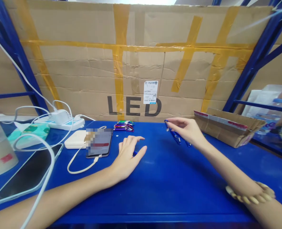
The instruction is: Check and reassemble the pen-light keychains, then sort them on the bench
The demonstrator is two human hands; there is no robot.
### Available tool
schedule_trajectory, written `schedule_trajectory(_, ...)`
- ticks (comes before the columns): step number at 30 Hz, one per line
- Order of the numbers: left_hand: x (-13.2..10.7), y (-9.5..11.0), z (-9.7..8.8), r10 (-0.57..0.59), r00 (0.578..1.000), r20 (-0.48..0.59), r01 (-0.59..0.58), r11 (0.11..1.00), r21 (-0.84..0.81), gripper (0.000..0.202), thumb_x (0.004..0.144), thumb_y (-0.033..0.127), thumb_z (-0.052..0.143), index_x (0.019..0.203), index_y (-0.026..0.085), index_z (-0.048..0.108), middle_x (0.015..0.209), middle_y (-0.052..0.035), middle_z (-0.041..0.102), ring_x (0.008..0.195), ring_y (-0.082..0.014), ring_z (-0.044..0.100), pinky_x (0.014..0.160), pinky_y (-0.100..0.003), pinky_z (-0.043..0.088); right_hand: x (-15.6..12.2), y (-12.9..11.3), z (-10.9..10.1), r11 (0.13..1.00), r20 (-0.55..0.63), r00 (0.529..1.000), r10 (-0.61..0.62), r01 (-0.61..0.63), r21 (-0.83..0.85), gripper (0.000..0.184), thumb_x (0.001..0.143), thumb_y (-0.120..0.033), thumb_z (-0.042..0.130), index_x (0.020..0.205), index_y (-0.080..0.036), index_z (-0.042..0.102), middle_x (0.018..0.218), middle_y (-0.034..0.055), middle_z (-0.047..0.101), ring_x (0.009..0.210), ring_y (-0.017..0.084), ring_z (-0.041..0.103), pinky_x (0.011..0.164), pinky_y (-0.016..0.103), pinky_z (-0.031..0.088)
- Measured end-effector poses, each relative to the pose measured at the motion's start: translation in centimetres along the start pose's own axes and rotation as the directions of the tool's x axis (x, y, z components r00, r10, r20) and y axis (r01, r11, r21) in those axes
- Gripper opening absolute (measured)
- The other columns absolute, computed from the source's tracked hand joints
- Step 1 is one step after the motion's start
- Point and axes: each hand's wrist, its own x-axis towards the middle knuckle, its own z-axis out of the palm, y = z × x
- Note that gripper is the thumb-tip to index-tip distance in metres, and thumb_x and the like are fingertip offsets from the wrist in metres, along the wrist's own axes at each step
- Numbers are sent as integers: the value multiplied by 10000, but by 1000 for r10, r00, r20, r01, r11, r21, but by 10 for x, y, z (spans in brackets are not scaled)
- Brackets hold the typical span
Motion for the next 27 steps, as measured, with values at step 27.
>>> schedule_trajectory(27, 2, -4, -2, -98, 990, -99, 32, 854, -519, 323, 868, 333, 441, 1104, 189, 607, 765, -11, 625, 725, -131, 556, 695, -233, 455, -41, -20, 56, 820, 478, 876, 65, -320, 474, 322, 720, -338, 663, 991, -165, 665, 749, 35, 666, 675, 115, 612, 511, 199, 507)
